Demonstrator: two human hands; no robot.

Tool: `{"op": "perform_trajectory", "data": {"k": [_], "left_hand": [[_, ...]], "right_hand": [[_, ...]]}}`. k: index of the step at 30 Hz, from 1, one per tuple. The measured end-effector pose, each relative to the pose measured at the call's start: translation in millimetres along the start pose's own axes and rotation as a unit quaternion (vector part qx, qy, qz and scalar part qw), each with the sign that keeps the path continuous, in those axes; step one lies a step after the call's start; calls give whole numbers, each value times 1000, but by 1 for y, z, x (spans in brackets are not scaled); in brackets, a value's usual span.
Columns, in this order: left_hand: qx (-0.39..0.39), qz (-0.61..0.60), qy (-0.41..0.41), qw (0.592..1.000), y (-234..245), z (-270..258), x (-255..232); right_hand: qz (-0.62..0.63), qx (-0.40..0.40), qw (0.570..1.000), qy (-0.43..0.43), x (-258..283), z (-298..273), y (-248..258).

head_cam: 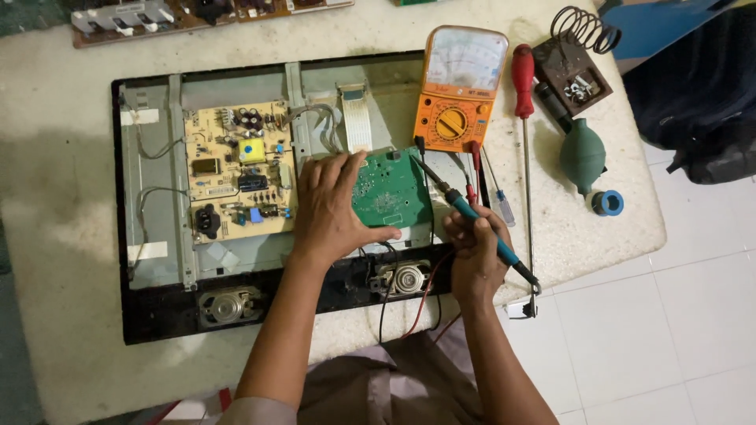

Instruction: The person uses a multimeter to test points on a green circuit board. They then switch to a soldering iron to work on the board's components, applying heat and solder to specific areas. The person handles the circuit board and tools with both hands throughout the process.

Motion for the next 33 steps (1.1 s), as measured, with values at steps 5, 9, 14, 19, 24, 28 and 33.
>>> {"op": "perform_trajectory", "data": {"k": [5, 9, 14, 19, 24, 28, 33], "left_hand": [[19, 1, 12, 1000, 4, 2, -3], [12, 19, 10, 1000, 1, 1, -1], [24, 21, 13, 999, -1, 2, 0], [43, 10, 23, 999, -2, 4, 1], [51, 1, 29, 998, -1, 3, 1], [50, 9, 27, 998, -5, 2, 3], [38, 25, 16, 999, -4, 2, 2]], "right_hand": [[-18, 2, 1000, -6, 4, 0, -2], [-42, 26, 999, -11, 5, 0, 0], [-16, 24, 1000, -11, 5, -2, -4], [-3, 24, 1000, -12, 7, -2, -5], [-37, 35, 998, -21, 3, 1, 1], [-42, 39, 998, -21, 2, 4, 3], [-40, 36, 998, -36, 3, 3, 2]]}}
Point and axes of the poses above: each hand's wrist, its own z-axis towards the middle knuckle, its own y-axis out of the back of the hand, x = y × z, the point moved 4 cm from there along z, towards the middle knuckle, and after that the axes turned 5 degrees about z, right-handed, at the moved point
